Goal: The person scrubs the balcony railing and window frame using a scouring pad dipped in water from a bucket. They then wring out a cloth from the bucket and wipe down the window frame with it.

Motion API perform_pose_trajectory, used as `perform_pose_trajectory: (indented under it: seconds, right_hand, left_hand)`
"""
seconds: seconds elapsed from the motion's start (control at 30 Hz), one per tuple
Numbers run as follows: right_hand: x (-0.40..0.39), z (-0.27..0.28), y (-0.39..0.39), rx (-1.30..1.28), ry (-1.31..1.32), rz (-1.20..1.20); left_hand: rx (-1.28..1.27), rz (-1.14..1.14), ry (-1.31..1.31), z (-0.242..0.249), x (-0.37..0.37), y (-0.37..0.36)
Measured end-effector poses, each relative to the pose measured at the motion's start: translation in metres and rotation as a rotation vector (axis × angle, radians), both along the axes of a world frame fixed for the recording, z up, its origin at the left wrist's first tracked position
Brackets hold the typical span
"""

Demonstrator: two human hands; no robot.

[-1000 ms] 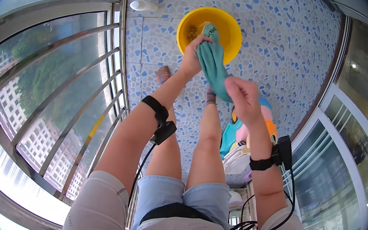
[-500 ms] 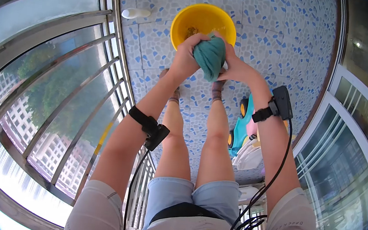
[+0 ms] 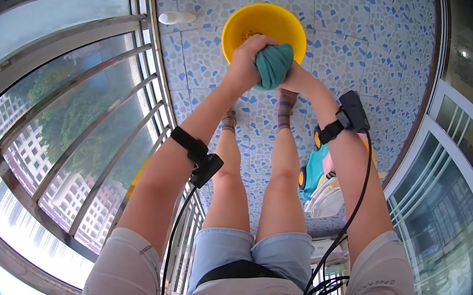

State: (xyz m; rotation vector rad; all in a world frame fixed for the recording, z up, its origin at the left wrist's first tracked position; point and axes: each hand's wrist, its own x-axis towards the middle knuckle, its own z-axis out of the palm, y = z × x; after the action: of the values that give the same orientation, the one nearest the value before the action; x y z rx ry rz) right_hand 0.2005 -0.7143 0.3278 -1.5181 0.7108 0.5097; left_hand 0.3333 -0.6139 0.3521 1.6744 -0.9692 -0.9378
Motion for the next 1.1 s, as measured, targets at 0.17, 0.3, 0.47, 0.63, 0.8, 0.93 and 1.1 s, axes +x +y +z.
perform_pose_trajectory:
  seconds: [0.17,0.3,0.47,0.63,0.8,0.93,1.1]
  right_hand:
    - [-0.003,-0.037,0.038,-0.207,-0.237,-0.320]
    - [0.000,-0.035,0.037,-0.239,-0.260,-0.504]
    - [0.014,-0.037,0.038,-0.521,-0.485,-0.498]
    - [0.015,-0.018,0.020,-0.554,-0.429,-0.462]
    - [0.017,-0.001,0.009,-0.806,-0.466,-0.321]
    - [0.018,0.004,0.012,-0.918,-0.561,-0.238]
    - [0.012,0.015,0.009,-0.997,-0.568,0.059]
  left_hand:
    - [-0.032,-0.186,-0.134,0.002,0.009,0.001]
    - [0.114,-0.365,-0.393,0.006,0.023,0.015]
    - [0.262,-0.388,-0.175,0.009,0.031,0.023]
    - [0.202,-0.282,0.404,-0.002,0.047,0.040]
    - [0.493,0.322,1.277,0.003,0.059,0.044]
    - [0.511,0.194,1.702,0.008,0.050,0.038]
    - [0.629,0.026,1.586,0.002,0.033,0.045]
